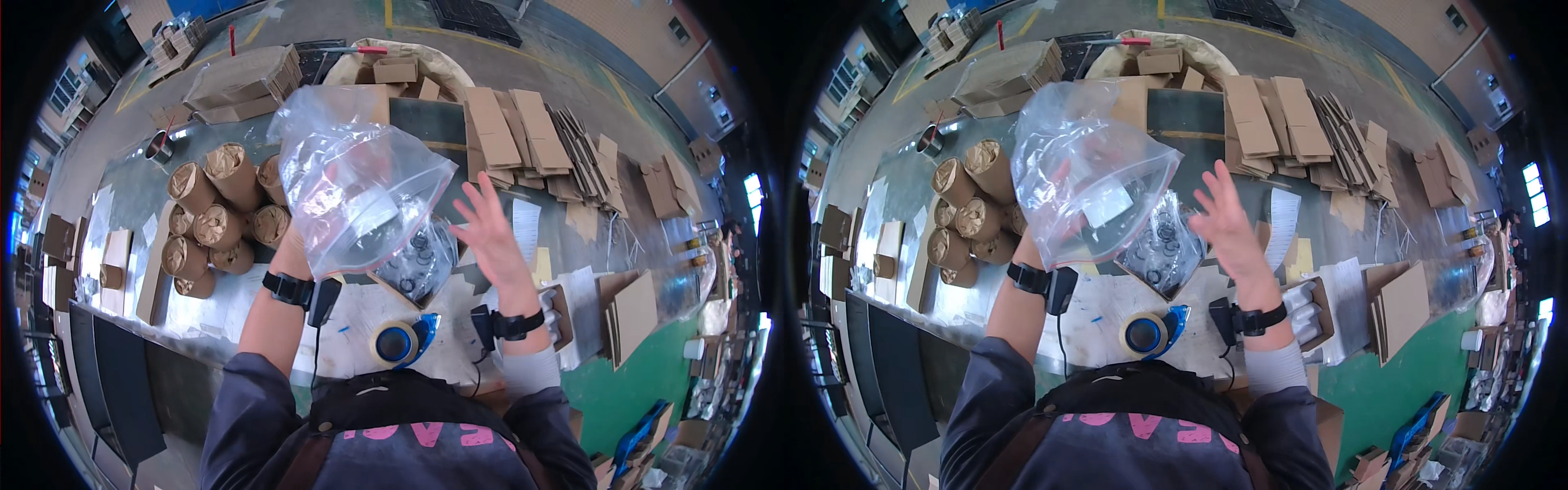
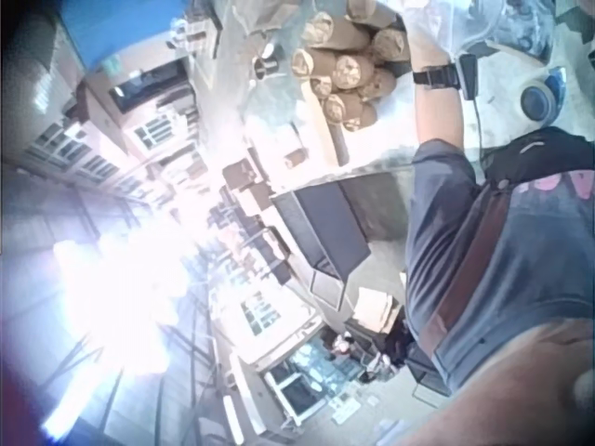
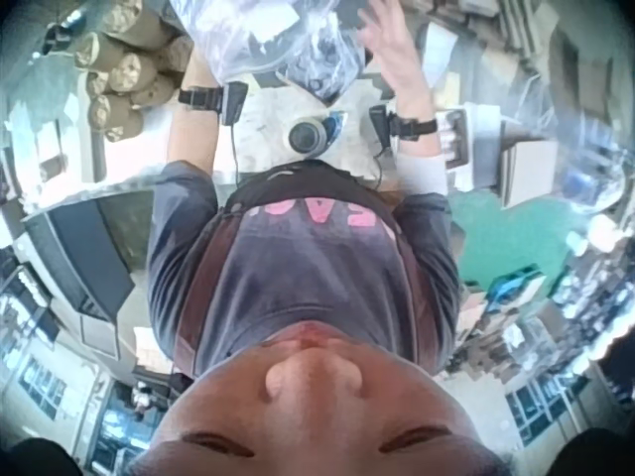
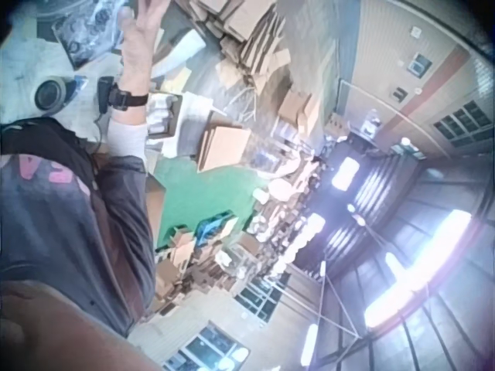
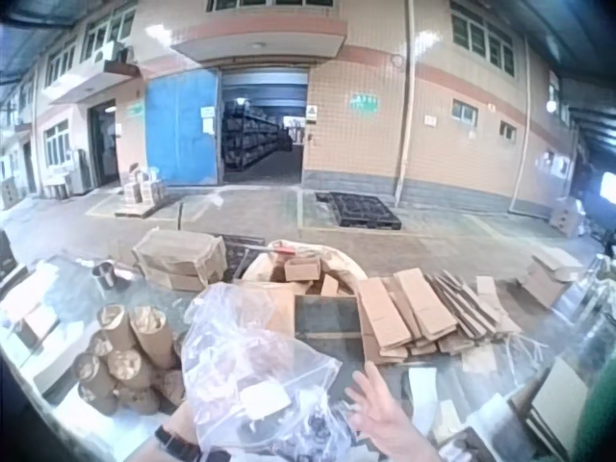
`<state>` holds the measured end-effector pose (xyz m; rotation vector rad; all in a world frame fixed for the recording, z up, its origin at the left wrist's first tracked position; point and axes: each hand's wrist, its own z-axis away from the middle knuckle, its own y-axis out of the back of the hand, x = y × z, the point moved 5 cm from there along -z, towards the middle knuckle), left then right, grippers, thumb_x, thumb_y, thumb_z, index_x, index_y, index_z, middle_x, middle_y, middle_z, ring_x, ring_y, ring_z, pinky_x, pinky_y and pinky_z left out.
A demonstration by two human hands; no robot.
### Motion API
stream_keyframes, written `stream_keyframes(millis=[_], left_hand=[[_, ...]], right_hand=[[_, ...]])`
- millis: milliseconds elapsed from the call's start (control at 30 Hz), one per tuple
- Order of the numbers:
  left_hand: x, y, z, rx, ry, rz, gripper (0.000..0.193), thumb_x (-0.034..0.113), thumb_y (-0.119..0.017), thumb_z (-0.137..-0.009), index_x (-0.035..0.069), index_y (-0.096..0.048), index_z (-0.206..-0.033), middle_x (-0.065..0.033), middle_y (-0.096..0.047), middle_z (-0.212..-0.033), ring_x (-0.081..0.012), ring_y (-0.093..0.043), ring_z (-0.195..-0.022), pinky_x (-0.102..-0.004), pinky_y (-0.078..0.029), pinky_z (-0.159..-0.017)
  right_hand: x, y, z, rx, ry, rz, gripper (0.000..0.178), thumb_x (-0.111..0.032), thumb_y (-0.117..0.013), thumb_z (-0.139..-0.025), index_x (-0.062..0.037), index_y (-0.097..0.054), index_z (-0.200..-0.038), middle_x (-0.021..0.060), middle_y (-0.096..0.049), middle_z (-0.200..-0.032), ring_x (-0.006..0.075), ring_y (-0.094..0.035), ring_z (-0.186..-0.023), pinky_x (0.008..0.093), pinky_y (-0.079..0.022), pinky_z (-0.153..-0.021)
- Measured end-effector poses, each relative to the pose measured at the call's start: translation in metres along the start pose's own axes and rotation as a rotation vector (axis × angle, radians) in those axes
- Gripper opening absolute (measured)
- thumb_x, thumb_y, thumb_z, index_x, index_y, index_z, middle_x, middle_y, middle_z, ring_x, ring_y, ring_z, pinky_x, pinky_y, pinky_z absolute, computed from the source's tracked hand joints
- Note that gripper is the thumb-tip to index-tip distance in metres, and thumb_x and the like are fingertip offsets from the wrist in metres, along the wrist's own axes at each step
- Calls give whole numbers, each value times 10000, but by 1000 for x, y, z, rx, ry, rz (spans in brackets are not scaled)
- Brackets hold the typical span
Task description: Packing metal industrial components and instruction sheets into cardboard boxes and sealing them with a tape dispenser.
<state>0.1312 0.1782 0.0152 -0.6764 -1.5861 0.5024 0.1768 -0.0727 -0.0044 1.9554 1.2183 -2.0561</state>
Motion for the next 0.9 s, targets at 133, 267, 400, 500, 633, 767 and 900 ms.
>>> stream_keyframes(millis=[133, 267, 400, 500, 633, 767, 900], left_hand=[[-9, -10, 3, -67, 67, 65, 509, 286, -528, -973, 4, -427, -1385, -160, -534, -1331, -260, -541, -1184, -396, -437, -1020], [-8, -6, 7, -102, -27, -167, 508, 323, -468, -998, 67, -384, -1428, -179, -487, -1382, -290, -513, -1224, -432, -436, -1031], [18, 48, 55, 59, -92, -29, 524, 318, -459, -1002, 62, -349, -1445, -180, -460, -1405, -293, -491, -1249, -431, -425, -1043], [41, 92, 81, 187, -146, 79, 536, 315, -453, -1005, 59, -323, -1458, -181, -440, -1422, -296, -474, -1267, -430, -416, -1051], [40, 73, 143, 456, -91, -558, 553, 320, -440, -1008, 66, -288, -1475, -162, -386, -1474, -287, -442, -1300, -421, -360, -1091], [38, 49, 175, 416, -167, 25, 542, 301, -451, -1004, 59, -312, -1468, -146, -365, -1500, -270, -370, -1363, -409, -267, -1143], [42, 41, 211, 554, -152, 74, 705, 378, -615, -917, 51, -315, -1465, -161, -399, -1478, -286, -384, -1355, -395, -239, -1155]], right_hand=[[-2, -42, -8, 62, 133, 298, 754, -113, -635, -899, -53, -194, -1507, 172, -352, -1476, 268, -524, -1205, 335, -484, -895], [-21, 3, -12, 299, -12, 322, 294, -110, -587, -939, -20, -564, -1218, 101, -685, -1031, 177, -677, -830, 268, -520, -686], [6, 73, 21, 308, -485, 772, 254, -182, -634, -909, -59, -628, -1132, 110, -676, -1000, 160, -669, -813, 269, -527, -670], [100, 120, 51, -51, -468, 1729, 280, -166, -731, -738, -67, -677, -994, 193, -654, -965, 310, -660, -925, 389, -549, -748], [156, 112, 73, 224, -497, 1809, 274, -200, -713, -737, -49, -678, -963, 213, -661, -908, 359, -649, -944, 435, -528, -839], [127, 122, 75, 164, -534, 1833, 191, -136, -714, -715, -28, -657, -862, 155, -671, -794, 342, -673, -820, 424, -550, -742], [45, 107, 59, 405, -284, 1424, 156, -99, -715, -693, -33, -654, -821, 140, -672, -730, 307, -669, -690, 385, -537, -632]])
